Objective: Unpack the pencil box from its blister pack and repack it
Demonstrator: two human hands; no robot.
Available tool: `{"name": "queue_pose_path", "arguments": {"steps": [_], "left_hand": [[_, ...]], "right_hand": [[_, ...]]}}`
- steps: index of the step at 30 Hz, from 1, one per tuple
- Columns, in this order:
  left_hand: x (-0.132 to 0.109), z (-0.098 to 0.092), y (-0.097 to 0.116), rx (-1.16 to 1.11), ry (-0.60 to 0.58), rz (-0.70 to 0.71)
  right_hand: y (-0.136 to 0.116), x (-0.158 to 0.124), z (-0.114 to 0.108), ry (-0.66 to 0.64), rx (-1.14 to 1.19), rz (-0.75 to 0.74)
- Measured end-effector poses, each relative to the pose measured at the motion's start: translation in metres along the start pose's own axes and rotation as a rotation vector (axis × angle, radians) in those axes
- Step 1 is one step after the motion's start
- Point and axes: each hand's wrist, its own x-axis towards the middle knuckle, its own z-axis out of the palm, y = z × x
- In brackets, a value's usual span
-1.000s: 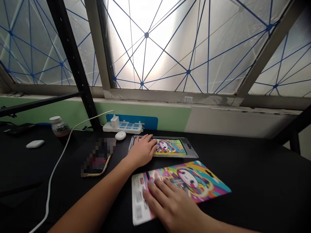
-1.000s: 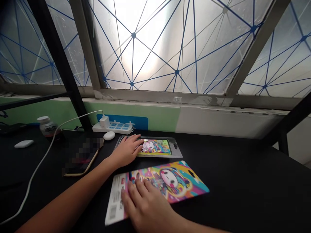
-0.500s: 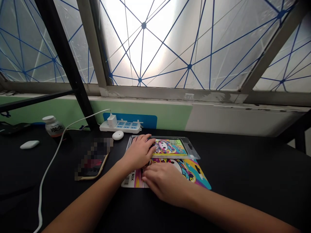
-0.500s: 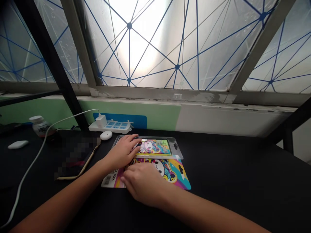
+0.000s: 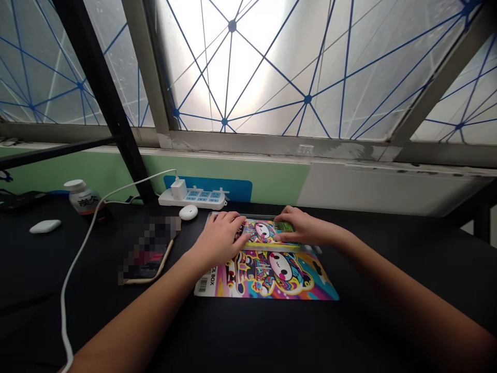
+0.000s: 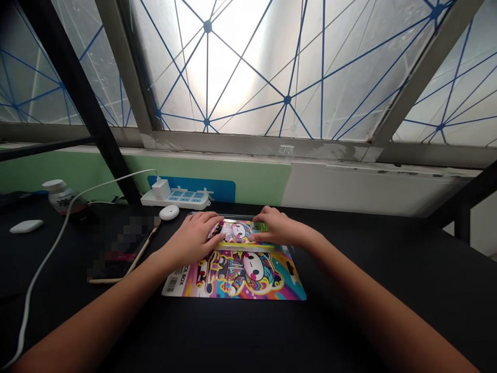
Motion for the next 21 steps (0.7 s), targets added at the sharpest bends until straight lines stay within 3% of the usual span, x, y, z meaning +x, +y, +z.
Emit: {"name": "queue_pose_path", "arguments": {"steps": [4,8,12,15,18,21], "left_hand": [[-0.001,-0.004,-0.003,-0.017,-0.001,-0.018],[0.0,-0.017,-0.021,-0.044,0.019,-0.038],[0.0,-0.035,-0.032,-0.084,0.045,0.052],[-0.014,-0.05,-0.018,-0.037,0.164,0.192],[-0.046,-0.056,0.006,0.007,0.353,0.258],[-0.086,-0.042,0.023,-0.019,0.421,0.206]], "right_hand": [[-0.004,0.002,0.002,0.061,-0.02,0.018],[-0.016,-0.009,0.008,0.221,-0.063,0.011],[-0.036,-0.031,0.012,0.366,-0.089,-0.028],[-0.048,-0.056,0.008,0.566,-0.137,-0.157],[-0.057,-0.09,0.006,0.767,-0.226,-0.318],[-0.063,-0.123,0.017,0.707,-0.304,-0.389]]}}
